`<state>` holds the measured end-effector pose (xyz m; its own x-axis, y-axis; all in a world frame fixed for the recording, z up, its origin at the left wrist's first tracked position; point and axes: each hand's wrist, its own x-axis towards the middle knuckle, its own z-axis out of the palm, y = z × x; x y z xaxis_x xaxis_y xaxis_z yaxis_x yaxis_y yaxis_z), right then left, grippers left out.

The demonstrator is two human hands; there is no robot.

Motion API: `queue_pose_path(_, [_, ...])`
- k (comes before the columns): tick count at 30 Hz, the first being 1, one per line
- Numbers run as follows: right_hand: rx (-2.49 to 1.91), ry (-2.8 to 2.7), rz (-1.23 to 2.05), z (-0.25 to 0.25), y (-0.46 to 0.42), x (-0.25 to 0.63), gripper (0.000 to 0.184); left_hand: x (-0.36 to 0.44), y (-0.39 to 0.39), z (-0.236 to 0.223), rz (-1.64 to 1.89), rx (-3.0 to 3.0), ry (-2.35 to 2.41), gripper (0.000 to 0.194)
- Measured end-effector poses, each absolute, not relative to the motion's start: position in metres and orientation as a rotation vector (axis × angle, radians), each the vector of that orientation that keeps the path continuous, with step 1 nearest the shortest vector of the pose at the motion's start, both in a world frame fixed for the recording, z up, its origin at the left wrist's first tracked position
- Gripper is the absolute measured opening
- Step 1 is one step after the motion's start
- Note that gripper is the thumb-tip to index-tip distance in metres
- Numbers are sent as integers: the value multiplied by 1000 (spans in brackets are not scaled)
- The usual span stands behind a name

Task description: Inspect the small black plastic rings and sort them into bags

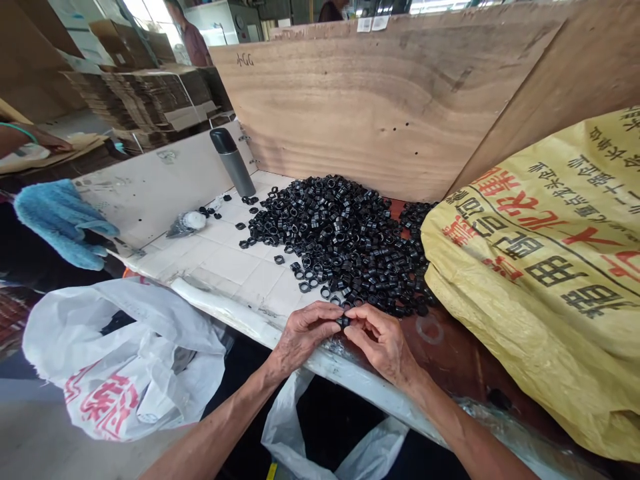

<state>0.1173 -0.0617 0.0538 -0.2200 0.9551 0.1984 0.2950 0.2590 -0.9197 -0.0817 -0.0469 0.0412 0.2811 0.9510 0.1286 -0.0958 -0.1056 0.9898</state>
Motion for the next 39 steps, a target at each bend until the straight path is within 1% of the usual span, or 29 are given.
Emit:
queue_pose_path(4, [-1161, -1565, 1108, 47, -59, 116, 11, -79, -45, 46, 1020, 1294, 949, 24])
queue_pose_path(6, [-1180, -1533, 1109, 43, -59, 115, 12, -77, -45, 48, 947, 1262, 981, 23])
queue_pose_path(8, [-1188, -1560, 1041, 41, -58, 116, 12, -76, -45, 50, 916, 1224, 1001, 24])
queue_pose_path(11, [-1120, -1696, 842, 43, -57, 116, 9, -76, -45, 52, 910, 1187, 988, 25])
queue_pose_path(13, [-1038, -1769, 738, 46, -57, 117, 12, -77, -45, 53, 884, 1159, 973, 25])
queue_pose_path(17, [-961, -1805, 706, 48, -57, 118, 19, -79, -43, 55, 838, 1106, 970, 26])
queue_pose_path(20, [-933, -1804, 709, 48, -57, 119, 20, -79, -42, 57, 825, 1068, 954, 26])
queue_pose_path(23, [-974, -1740, 801, 48, -57, 118, 15, -79, -42, 57, 849, 1056, 933, 27])
queue_pose_path(26, [-1107, -1591, 978, 47, -58, 116, 18, -78, -44, 54, 956, 1122, 919, 26])
queue_pose_path(30, [-1211, -1528, 1128, 46, -58, 115, 13, -77, -46, 50, 1023, 1242, 906, 24])
queue_pose_path(32, [-1183, -1583, 1043, 47, -57, 115, 9, -77, -46, 50, 1009, 1256, 938, 24])
queue_pose_path(34, [-1109, -1683, 858, 50, -56, 115, 6, -77, -45, 52, 954, 1227, 963, 25])
queue_pose_path(36, [-1035, -1751, 727, 52, -57, 115, 10, -78, -44, 55, 877, 1172, 961, 27])
queue_pose_path(39, [-1019, -1756, 711, 50, -58, 115, 16, -79, -43, 57, 846, 1144, 933, 30])
